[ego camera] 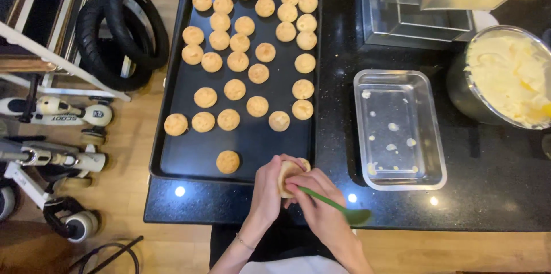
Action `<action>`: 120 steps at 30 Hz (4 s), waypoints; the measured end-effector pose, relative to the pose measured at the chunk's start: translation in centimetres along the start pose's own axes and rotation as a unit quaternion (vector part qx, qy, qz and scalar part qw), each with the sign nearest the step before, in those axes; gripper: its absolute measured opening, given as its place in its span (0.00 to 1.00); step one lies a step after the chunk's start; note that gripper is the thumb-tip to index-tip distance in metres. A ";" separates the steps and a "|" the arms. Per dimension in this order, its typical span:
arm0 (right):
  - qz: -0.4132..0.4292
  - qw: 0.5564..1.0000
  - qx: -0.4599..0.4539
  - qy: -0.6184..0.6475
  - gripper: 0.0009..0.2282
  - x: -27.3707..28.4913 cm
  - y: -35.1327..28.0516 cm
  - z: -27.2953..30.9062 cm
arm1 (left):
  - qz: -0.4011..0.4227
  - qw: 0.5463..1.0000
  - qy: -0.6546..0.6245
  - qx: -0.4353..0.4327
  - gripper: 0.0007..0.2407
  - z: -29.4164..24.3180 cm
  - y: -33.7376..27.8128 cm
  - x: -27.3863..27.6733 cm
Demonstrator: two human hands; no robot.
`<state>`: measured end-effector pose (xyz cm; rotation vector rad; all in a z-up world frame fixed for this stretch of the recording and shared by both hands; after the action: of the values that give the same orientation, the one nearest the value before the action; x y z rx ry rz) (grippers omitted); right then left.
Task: Preparing pastry shells by inspecting/cleaning them with a tool and arranging them on a baking tray.
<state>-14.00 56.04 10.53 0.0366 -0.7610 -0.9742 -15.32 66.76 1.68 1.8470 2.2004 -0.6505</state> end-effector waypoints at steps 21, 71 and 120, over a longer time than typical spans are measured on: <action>-0.145 0.937 -0.246 0.200 0.09 -3.3 -1.4 -7.3 | -0.209 0.699 0.663 -0.166 0.21 -0.8 -1.2 12.4; 0.025 0.995 -0.023 0.095 0.03 -9.2 7.8 0.7 | -0.116 0.988 0.099 -0.036 0.21 -7.5 0.1 11.5; -0.175 0.934 -0.244 0.192 0.10 -4.5 6.2 -11.5 | -0.181 0.706 0.673 -0.129 0.17 -1.8 10.7 16.1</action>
<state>-4.06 59.57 1.58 -0.0716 -0.1353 -1.4251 -7.92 83.13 -5.72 1.8896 3.1357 1.4670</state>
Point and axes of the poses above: each hand's wrist, its own y-axis towards the middle knuckle, its own x-axis out of the back of the hand, z = x × y, the point moved 8 cm from there along y, towards the middle knuckle, and after that the axes turned 5 degrees about z, right-handed, at the moved point
